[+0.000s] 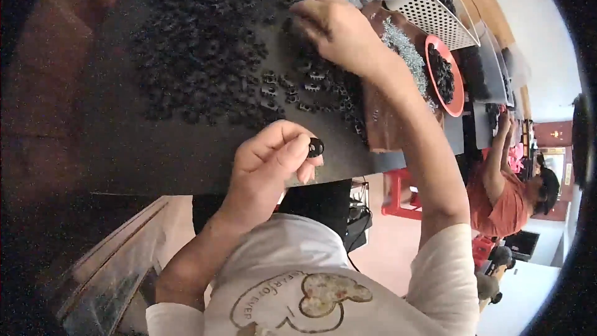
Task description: Assembling small black plastic parts with tiny metal beads or pins.
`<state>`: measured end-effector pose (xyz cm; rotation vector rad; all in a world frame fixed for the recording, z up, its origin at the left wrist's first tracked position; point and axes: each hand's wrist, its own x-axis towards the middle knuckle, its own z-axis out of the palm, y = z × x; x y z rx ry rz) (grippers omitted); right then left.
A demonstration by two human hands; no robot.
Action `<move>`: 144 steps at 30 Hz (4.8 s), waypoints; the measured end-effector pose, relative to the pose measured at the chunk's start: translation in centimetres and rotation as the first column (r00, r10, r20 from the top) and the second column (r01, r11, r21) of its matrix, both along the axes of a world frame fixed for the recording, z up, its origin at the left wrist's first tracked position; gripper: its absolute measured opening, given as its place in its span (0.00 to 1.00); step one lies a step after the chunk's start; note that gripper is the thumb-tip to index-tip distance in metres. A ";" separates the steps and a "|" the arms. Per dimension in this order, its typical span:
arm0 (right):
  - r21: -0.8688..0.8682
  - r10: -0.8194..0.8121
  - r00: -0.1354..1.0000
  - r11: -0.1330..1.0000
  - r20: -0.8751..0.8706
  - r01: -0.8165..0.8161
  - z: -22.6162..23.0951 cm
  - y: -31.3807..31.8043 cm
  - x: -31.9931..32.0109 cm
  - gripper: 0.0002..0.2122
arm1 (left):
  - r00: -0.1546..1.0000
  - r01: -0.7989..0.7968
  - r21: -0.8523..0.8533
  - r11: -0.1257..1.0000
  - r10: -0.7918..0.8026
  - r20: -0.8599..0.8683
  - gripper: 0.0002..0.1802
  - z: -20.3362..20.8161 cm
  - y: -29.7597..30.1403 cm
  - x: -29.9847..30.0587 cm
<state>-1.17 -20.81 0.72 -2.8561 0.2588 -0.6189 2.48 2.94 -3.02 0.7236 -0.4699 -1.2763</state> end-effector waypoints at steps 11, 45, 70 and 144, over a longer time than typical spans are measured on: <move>-0.108 -0.088 0.982 0.992 -0.165 0.071 -0.8 -0.4 2.8 0.09 | 0.998 0.042 0.022 0.999 -0.041 -0.057 0.11 0.8 0.3 0.6; 0.984 -0.074 0.995 0.170 0.059 -0.046 4.6 11.4 -9.8 0.03 | 0.990 -0.057 0.019 0.998 0.054 0.127 0.13 0.4 0.2 -0.1; 0.997 -0.124 0.991 0.065 0.056 -0.048 3.4 12.2 -9.1 0.01 | 0.962 -0.108 0.033 0.994 0.096 0.257 0.10 1.3 0.2 0.8; 0.905 -0.061 0.996 0.417 -0.059 0.079 4.1 12.6 -10.6 0.06 | 0.822 0.043 -0.060 0.997 -0.001 0.569 0.07 1.9 0.7 0.9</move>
